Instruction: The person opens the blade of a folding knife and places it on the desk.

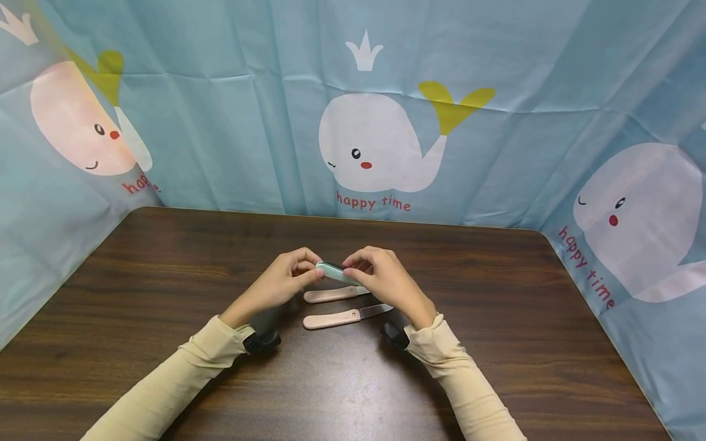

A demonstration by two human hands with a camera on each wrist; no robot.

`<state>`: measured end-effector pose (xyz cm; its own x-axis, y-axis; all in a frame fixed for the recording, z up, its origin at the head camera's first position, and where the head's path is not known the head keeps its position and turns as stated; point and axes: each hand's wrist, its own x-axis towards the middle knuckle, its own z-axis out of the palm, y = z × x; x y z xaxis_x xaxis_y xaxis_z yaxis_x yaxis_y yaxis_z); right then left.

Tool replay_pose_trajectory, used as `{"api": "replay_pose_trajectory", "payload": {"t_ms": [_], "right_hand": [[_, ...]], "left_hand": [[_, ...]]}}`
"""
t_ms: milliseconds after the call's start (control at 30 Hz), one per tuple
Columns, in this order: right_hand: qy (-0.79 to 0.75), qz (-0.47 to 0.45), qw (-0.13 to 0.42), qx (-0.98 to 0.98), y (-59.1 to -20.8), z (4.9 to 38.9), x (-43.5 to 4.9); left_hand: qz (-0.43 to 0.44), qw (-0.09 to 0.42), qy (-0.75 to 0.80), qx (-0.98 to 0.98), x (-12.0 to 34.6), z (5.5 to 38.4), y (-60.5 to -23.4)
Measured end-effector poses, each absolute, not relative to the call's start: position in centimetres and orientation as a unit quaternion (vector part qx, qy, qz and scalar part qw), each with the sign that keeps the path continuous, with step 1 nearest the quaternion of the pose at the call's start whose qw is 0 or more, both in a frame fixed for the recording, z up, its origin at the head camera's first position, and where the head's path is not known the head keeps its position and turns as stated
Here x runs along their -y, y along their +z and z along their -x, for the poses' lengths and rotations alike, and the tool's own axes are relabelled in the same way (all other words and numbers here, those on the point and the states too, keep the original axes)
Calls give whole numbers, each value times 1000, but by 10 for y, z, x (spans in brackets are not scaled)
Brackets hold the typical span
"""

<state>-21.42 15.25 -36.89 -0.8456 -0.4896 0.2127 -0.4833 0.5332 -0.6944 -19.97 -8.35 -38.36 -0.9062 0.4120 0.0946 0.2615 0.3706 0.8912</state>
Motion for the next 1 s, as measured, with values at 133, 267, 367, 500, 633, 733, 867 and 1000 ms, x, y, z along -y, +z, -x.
{"api": "replay_pose_trajectory", "payload": {"t_ms": [133, 267, 367, 500, 633, 733, 867, 1000], "right_hand": [[-385, 294, -7, -875, -366, 209, -148], [-382, 305, -8, -872, -364, 206, -145], [-379, 309, -6, -872, -364, 204, -143], [-377, 308, 4, -873, -363, 201, -142], [-382, 306, 7, -872, -364, 199, -142], [-384, 303, 2, -872, -366, 197, -143], [-387, 301, -5, -872, -368, 196, -141], [-385, 303, -10, -872, -370, 195, -140]], "left_hand": [[-208, 76, 515, -828, 80, 195, -383], [-216, 75, 504, -833, 78, 190, -382], [-221, 73, 494, -838, 77, 187, -383], [-228, 71, 490, -838, 76, 185, -384], [-233, 73, 494, -835, 75, 184, -385], [-237, 70, 493, -834, 74, 183, -385], [-238, 60, 488, -837, 73, 182, -386], [-240, 49, 485, -839, 73, 182, -388]]}}
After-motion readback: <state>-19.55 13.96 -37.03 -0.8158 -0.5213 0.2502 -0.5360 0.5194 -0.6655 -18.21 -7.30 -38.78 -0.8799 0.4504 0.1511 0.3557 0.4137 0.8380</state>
